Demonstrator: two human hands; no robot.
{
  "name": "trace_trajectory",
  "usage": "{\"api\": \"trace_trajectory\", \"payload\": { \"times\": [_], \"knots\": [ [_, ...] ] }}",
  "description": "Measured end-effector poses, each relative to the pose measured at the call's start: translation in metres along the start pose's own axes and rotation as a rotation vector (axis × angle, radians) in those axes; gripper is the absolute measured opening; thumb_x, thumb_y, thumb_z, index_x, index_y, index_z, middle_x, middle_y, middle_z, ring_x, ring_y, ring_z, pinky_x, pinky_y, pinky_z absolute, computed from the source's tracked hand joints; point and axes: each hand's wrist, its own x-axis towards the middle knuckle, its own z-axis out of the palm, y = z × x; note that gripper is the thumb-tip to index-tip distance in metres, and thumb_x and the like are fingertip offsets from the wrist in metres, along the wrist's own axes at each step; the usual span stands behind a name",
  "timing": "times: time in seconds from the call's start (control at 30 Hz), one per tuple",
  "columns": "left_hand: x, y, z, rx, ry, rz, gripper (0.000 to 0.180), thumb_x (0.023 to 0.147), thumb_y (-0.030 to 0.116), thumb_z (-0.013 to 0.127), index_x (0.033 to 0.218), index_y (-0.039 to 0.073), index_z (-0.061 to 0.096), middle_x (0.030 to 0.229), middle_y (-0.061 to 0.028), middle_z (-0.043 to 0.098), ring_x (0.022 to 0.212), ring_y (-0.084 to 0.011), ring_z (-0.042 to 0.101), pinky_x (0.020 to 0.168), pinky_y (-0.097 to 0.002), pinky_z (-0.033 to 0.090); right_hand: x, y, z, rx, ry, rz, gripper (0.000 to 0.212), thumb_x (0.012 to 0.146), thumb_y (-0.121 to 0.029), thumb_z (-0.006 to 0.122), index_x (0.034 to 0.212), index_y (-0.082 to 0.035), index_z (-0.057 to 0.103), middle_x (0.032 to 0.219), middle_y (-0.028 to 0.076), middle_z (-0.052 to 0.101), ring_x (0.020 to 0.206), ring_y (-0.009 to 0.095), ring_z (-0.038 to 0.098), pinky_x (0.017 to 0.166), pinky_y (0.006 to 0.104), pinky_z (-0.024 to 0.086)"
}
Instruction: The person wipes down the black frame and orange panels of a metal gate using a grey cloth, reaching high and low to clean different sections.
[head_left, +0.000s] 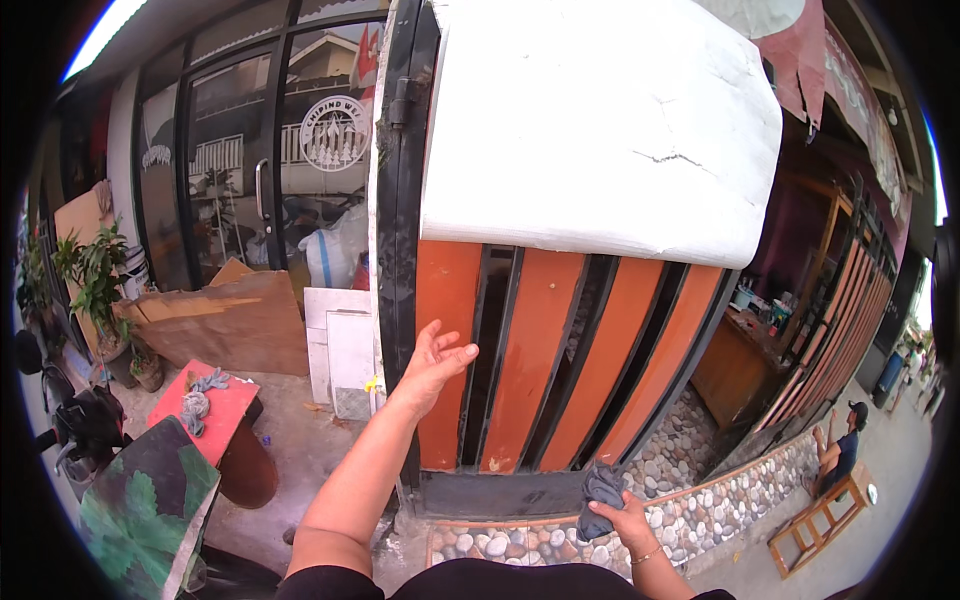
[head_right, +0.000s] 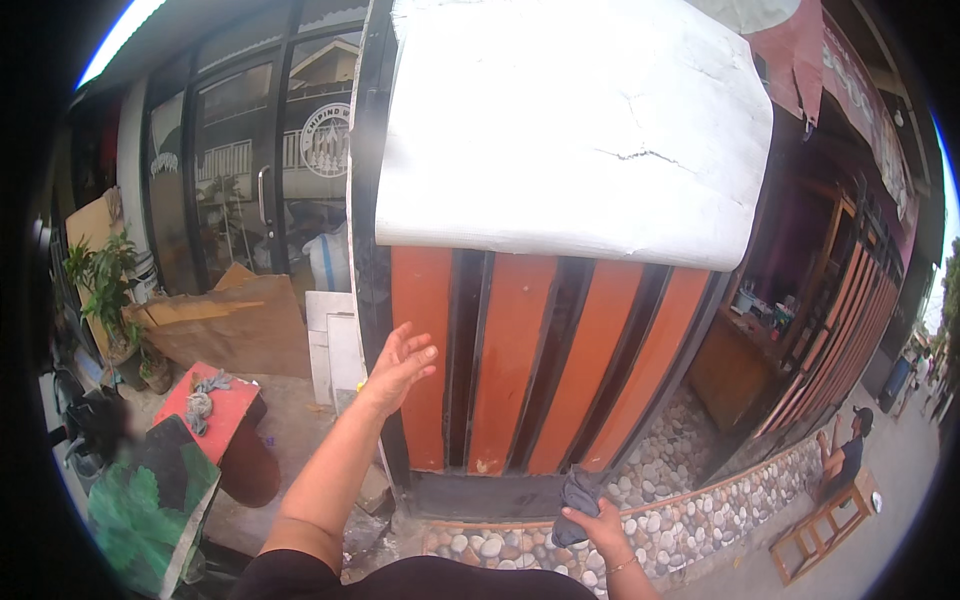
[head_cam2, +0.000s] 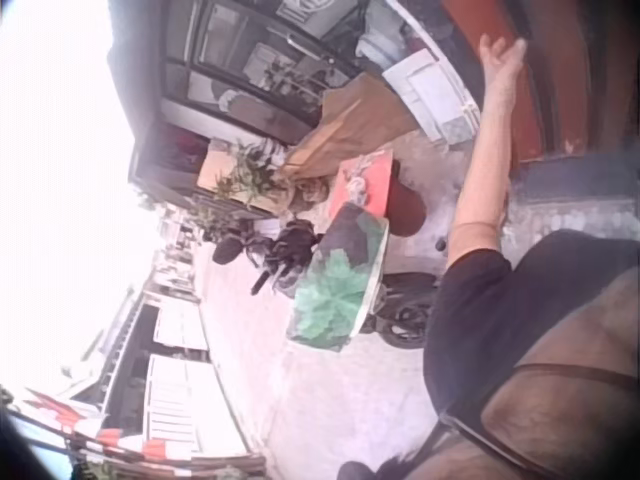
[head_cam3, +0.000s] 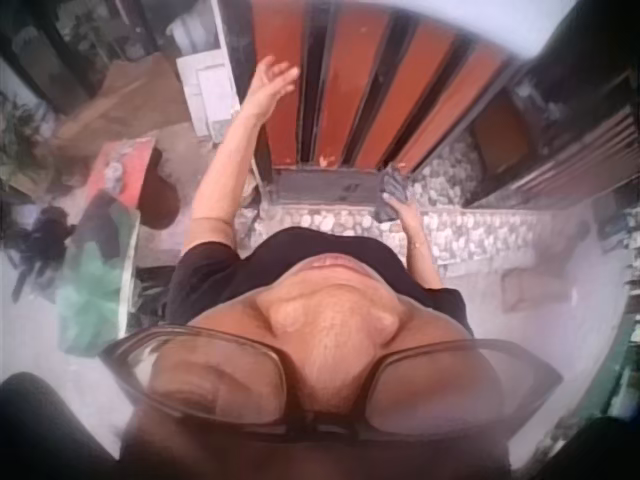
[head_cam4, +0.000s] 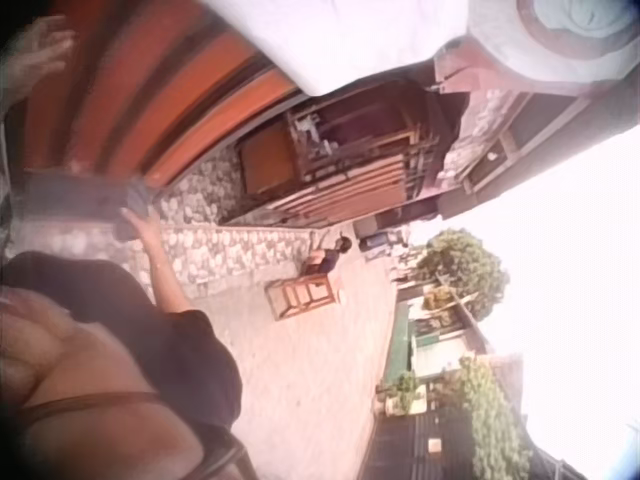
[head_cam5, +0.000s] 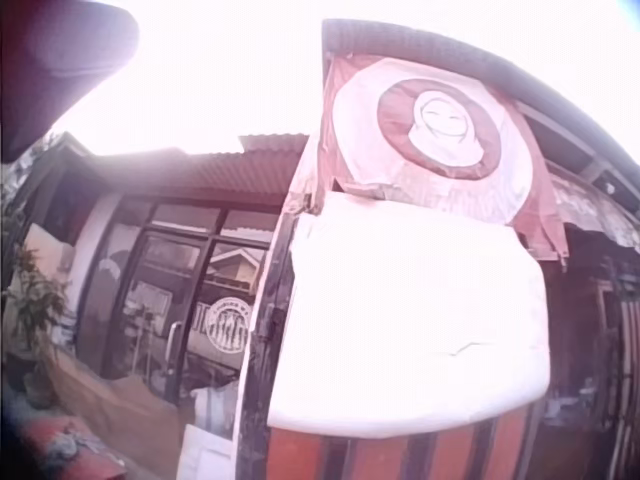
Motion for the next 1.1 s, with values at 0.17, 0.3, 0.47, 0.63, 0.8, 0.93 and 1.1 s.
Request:
{"api": "trace_trajectory", "payload": {
  "times": [0.17, 0.3, 0.47, 0.63, 0.8, 0.93, 1.1],
  "knots": [
    [0.066, 0.053, -0.004, -0.346, 0.005, 0.198, 0.104, 0.079, 0.025, 0.082, 0.152, 0.006, 0.01, 0.143, -0.0176, 0.035, 0.126, -0.0264, 0.047, 0.103, -0.0442, 0.04, 0.029, 0.008, -0.02, -0.004, 0.014, 0.063, 0.034, 0.093, -0.03, 0.067, 0.088, 0.003, 0.068, 0.084, 0.005, 0.068, 0.073, 0.01, 0.061, 0.06, 0.0226, 0.047],
    [0.095, 0.074, 0.002, -0.383, -0.23, 0.252, 0.085, 0.078, 0.032, 0.081, 0.144, 0.005, 0.034, 0.143, -0.018, 0.037, 0.129, -0.0325, 0.042, 0.105, -0.051, 0.039, 0.031, -0.022, 0.018, -0.257, -0.03, 0.071, 0.033, 0.087, -0.027, 0.071, 0.067, -0.004, 0.061, 0.068, -0.005, 0.053, 0.064, 0.005, 0.045, 0.056, 0.023, 0.035],
    [0.068, 0.099, 0.037, -0.284, -0.437, 0.417, 0.089, 0.074, 0.02, 0.085, 0.145, 0.008, 0.032, 0.138, -0.0086, 0.046, 0.127, -0.0277, 0.048, 0.106, -0.0501, 0.037, 0.037, -0.023, 0.021, -0.284, -0.078, -0.067, 0.026, 0.08, -0.004, 0.068, 0.104, 0.004, 0.066, 0.09, 0.003, 0.066, 0.079, 0.011, 0.061, 0.073, 0.0242, 0.049],
    [0.029, 0.157, 0.075, -0.308, -0.386, 0.351, 0.074, 0.086, 0.023, 0.073, 0.143, 0.0, 0.031, 0.139, -0.0212, 0.041, 0.129, -0.0334, 0.045, 0.103, -0.0529, 0.043, 0.033, -0.093, 0.079, -0.308, -0.092, -0.323, 0.084, 0.074, -0.006, 0.078, 0.146, -0.003, 0.036, 0.108, 0.008, 0.061, 0.107, 0.017, 0.055, 0.095, 0.0322, 0.042],
    [0.018, 0.197, 0.082, -0.418, -0.524, 0.435, 0.057, 0.094, 0.025, 0.061, 0.134, -0.008, 0.037, 0.123, -0.0246, 0.054, 0.113, -0.0341, 0.061, 0.091, -0.05, 0.056, 0.028, -0.171, 0.106, -0.35, -0.128, -0.462, 0.094, 0.077, -0.002, 0.078, 0.152, -0.004, 0.022, 0.111, 0.01, 0.058, 0.098, 0.014, 0.058, 0.091, 0.0278, 0.046],
    [-0.007, 0.23, 0.1, -0.318, -0.749, 0.572, 0.051, 0.099, 0.024, 0.047, 0.14, -0.004, 0.034, 0.133, -0.022, 0.051, 0.121, -0.0344, 0.056, 0.096, -0.0532, 0.052, 0.012, -0.237, 0.122, -0.547, -0.066, -0.643, 0.097, 0.078, -0.005, 0.078, 0.154, -0.005, 0.018, 0.112, 0.01, 0.055, 0.094, 0.014, 0.057, 0.089, 0.0272, 0.046],
    [-0.017, 0.266, 0.122, -0.401, -0.851, 0.717, 0.049, 0.099, 0.03, 0.051, 0.135, -0.002, 0.044, 0.127, -0.0174, 0.058, 0.113, -0.0305, 0.062, 0.092, -0.0448, 0.056, 0.005, -0.294, 0.127, -0.719, 0.123, -0.828, 0.098, 0.079, -0.016, 0.079, 0.155, -0.009, 0.019, 0.116, 0.019, 0.056, 0.088, 0.021, 0.062, 0.086, 0.0338, 0.049]
  ]
}}
